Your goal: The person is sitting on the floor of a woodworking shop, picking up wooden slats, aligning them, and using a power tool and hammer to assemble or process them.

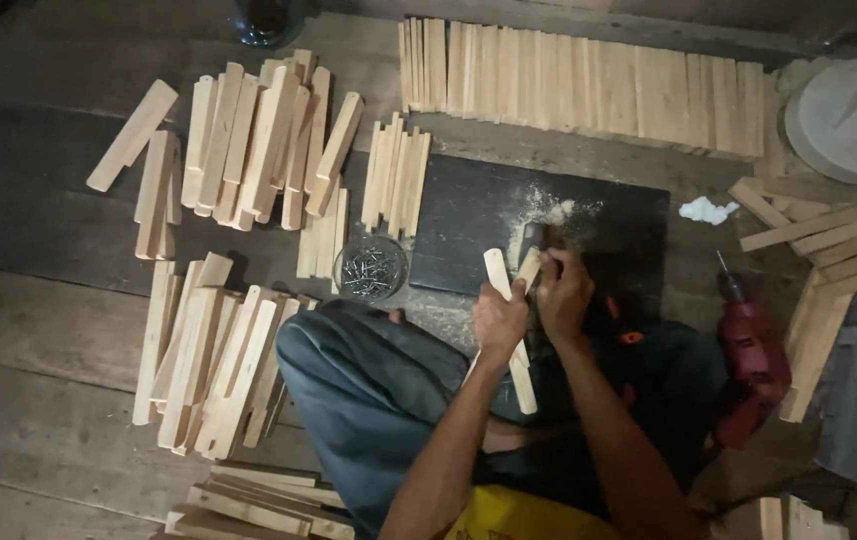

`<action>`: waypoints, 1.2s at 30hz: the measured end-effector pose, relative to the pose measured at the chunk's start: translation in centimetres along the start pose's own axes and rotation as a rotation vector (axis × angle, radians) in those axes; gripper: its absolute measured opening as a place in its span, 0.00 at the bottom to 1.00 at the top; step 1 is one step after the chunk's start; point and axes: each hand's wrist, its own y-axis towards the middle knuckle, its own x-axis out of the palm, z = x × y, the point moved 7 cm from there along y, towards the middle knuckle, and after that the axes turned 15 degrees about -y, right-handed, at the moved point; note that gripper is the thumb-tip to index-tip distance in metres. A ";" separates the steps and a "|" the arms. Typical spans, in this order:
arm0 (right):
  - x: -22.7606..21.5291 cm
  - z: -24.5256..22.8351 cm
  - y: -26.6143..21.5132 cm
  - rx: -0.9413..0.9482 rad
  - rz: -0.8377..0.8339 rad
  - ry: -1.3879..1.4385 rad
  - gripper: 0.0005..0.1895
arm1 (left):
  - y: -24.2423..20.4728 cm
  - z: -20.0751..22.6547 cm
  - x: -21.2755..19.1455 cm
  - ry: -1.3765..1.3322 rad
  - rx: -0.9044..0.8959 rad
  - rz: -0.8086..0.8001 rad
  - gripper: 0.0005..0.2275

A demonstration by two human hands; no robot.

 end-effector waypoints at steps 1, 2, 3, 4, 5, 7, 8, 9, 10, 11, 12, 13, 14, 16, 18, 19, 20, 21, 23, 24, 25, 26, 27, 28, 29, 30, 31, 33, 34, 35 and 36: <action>-0.1 -0.2 0.2 -0.009 0.003 0.007 0.03 | 0.0 -0.1 0.0 -0.004 -0.008 0.004 0.26; -0.3 -0.5 0.4 -0.019 0.007 0.014 0.03 | 0.1 -0.2 0.0 -0.009 -0.017 0.009 0.25; -0.2 -0.4 0.4 -0.016 0.008 0.010 0.03 | 0.2 -0.4 0.1 -0.007 -0.016 0.005 0.25; -0.1 -0.5 0.4 -0.042 0.000 0.017 0.03 | 0.4 -0.6 0.3 0.008 -0.020 0.005 0.25; 0.0 -0.6 0.5 -0.069 -0.008 0.024 0.04 | 0.6 -0.9 0.4 0.022 -0.023 0.005 0.25; -0.6 -1.5 0.7 -0.094 -0.029 0.001 0.04 | 0.9 -1.1 0.4 0.015 -0.017 0.004 0.26; -0.8 -2.1 0.8 -0.122 -0.052 -0.020 0.04 | 1.1 -1.2 0.5 0.006 -0.012 0.006 0.26; -0.5 -1.6 0.7 -0.122 -0.051 -0.022 0.04 | 0.9 -0.9 0.4 0.006 -0.011 0.003 0.26; -0.1 -1.2 0.6 -0.133 -0.050 -0.023 0.04 | 0.7 -0.5 0.3 -0.011 -0.005 0.004 0.25; 0.2 -0.9 0.4 -0.145 -0.050 -0.023 0.04 | 0.4 -0.3 0.0 -0.027 0.000 0.007 0.25; -0.1 -1.0 0.2 -0.144 -0.050 -0.024 0.04 | 0.1 0.0 -0.1 -0.026 -0.001 0.006 0.25; -0.3 -1.2 0.1 -0.138 -0.054 -0.043 0.04 | -0.1 0.2 -0.3 -0.037 -0.015 -0.002 0.25; -0.5 -1.4 0.0 -0.132 -0.058 -0.062 0.05 | -0.3 0.5 -0.4 -0.048 -0.028 -0.010 0.26; -0.4 -1.5 0.1 -0.222 -0.067 -0.085 0.03 | 0.2 -0.1 0.0 -0.023 -0.042 -0.013 0.26; -0.6 -2.5 0.0 -0.307 -0.070 -0.106 0.03 | 0.6 -0.7 0.0 0.007 -0.053 -0.016 0.27; -1.2 -3.1 0.3 -0.320 -0.046 -0.104 0.04 | 0.7 -0.7 0.1 0.016 -0.056 -0.016 0.27; -1.9 -3.7 0.6 -0.334 -0.021 -0.101 0.08 | 0.9 -0.8 0.3 0.026 -0.060 -0.016 0.27; -2.2 -3.6 0.6 -0.338 -0.022 -0.099 0.08 | 1.1 -1.1 0.3 0.022 -0.061 -0.014 0.27; -3.1 -3.9 0.2 -0.425 0.004 -0.242 0.15 | 1.2 -1.8 0.7 -0.006 -0.053 -0.028 0.27; -3.5 -3.6 -0.3 -0.427 0.000 -0.244 0.15 | 0.6 -1.3 0.3 -0.009 -0.057 -0.029 0.27; -3.2 -3.1 -0.4 -0.425 -0.076 -0.264 0.18 | 0.3 -0.4 -0.2 0.003 -0.045 -0.018 0.27; -3.1 -2.6 -0.6 -0.422 -0.151 -0.285 0.21 | 0.0 0.6 -0.6 0.015 -0.033 -0.007 0.26; -3.2 -2.6 -0.6 -0.415 -0.141 -0.291 0.21 | 0.2 0.4 -0.4 0.019 -0.023 -0.015 0.26; -3.2 -2.7 -0.7 -0.424 -0.129 -0.299 0.22 | 0.4 0.2 -0.3 0.029 -0.020 -0.014 0.26; -3.2 -2.7 -0.7 -0.438 -0.120 -0.305 0.23 | 0.8 0.0 -0.1 0.035 -0.020 -0.009 0.26; -3.1 -2.9 -0.1 -0.436 -0.114 -0.309 0.23 | 0.9 0.5 0.1 0.035 -0.014 -0.013 0.26; -3.3 -3.1 0.2 -0.433 -0.083 -0.318 0.22 | 0.9 0.8 0.2 0.071 0.002 -0.013 0.26; -3.5 -3.2 0.1 -0.423 -0.054 -0.333 0.22 | 0.8 0.9 0.2 0.112 0.018 -0.019 0.27; -3.5 -3.1 -0.3 -0.430 -0.073 -0.352 0.22 | 0.8 0.7 0.2 0.127 0.002 -0.025 0.28; -3.1 -3.1 0.1 -0.434 -0.079 -0.372 0.22 | 1.3 1.2 0.3 0.143 0.000 -0.033 0.29; -3.5 -3.0 0.5 -0.425 -0.068 -0.381 0.22 | 1.6 1.7 0.4 0.148 0.012 -0.042 0.29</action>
